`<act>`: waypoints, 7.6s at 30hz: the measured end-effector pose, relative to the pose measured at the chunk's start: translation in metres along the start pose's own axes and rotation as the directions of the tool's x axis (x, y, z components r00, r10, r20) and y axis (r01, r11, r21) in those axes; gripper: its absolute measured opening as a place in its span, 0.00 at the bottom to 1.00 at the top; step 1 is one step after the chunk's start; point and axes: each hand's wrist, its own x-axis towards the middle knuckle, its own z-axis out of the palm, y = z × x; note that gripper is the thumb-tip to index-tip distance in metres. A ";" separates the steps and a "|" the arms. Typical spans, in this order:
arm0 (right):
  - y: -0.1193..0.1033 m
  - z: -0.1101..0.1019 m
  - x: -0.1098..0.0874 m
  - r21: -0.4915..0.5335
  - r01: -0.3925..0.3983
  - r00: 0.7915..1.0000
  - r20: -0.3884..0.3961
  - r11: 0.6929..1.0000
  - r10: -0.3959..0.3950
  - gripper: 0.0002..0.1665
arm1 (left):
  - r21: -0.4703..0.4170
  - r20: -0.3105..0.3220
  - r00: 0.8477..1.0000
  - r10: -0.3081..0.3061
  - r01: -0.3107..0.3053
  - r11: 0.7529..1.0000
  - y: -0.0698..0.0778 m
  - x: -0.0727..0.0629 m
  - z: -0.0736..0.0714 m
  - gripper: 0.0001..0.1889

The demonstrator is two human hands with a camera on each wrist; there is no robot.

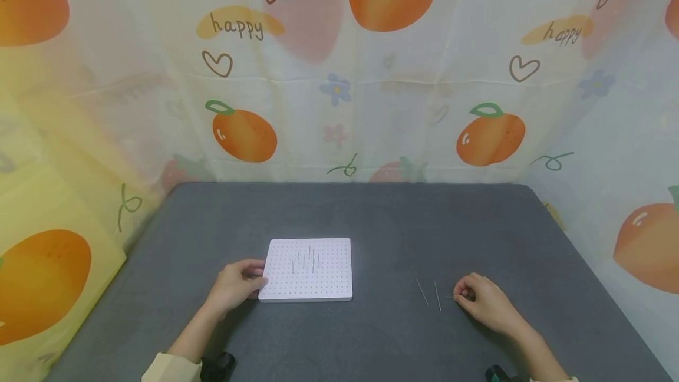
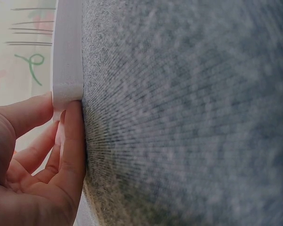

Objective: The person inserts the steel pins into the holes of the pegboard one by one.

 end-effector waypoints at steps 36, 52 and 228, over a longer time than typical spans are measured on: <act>-0.027 -0.009 0.024 0.204 -0.097 0.995 0.046 0.974 0.089 0.04 | 0.006 0.004 1.000 0.005 -0.005 1.000 0.002 -0.001 -0.001 0.22; -0.066 0.004 0.055 0.343 -0.047 0.999 0.020 0.938 0.043 0.04 | 0.004 -0.008 1.000 0.007 -0.007 1.000 0.002 -0.002 0.000 0.22; -0.141 0.036 0.093 0.057 0.270 0.953 -0.161 0.961 -0.258 0.07 | 0.004 -0.005 1.000 -0.011 0.011 1.000 0.003 -0.001 0.000 0.21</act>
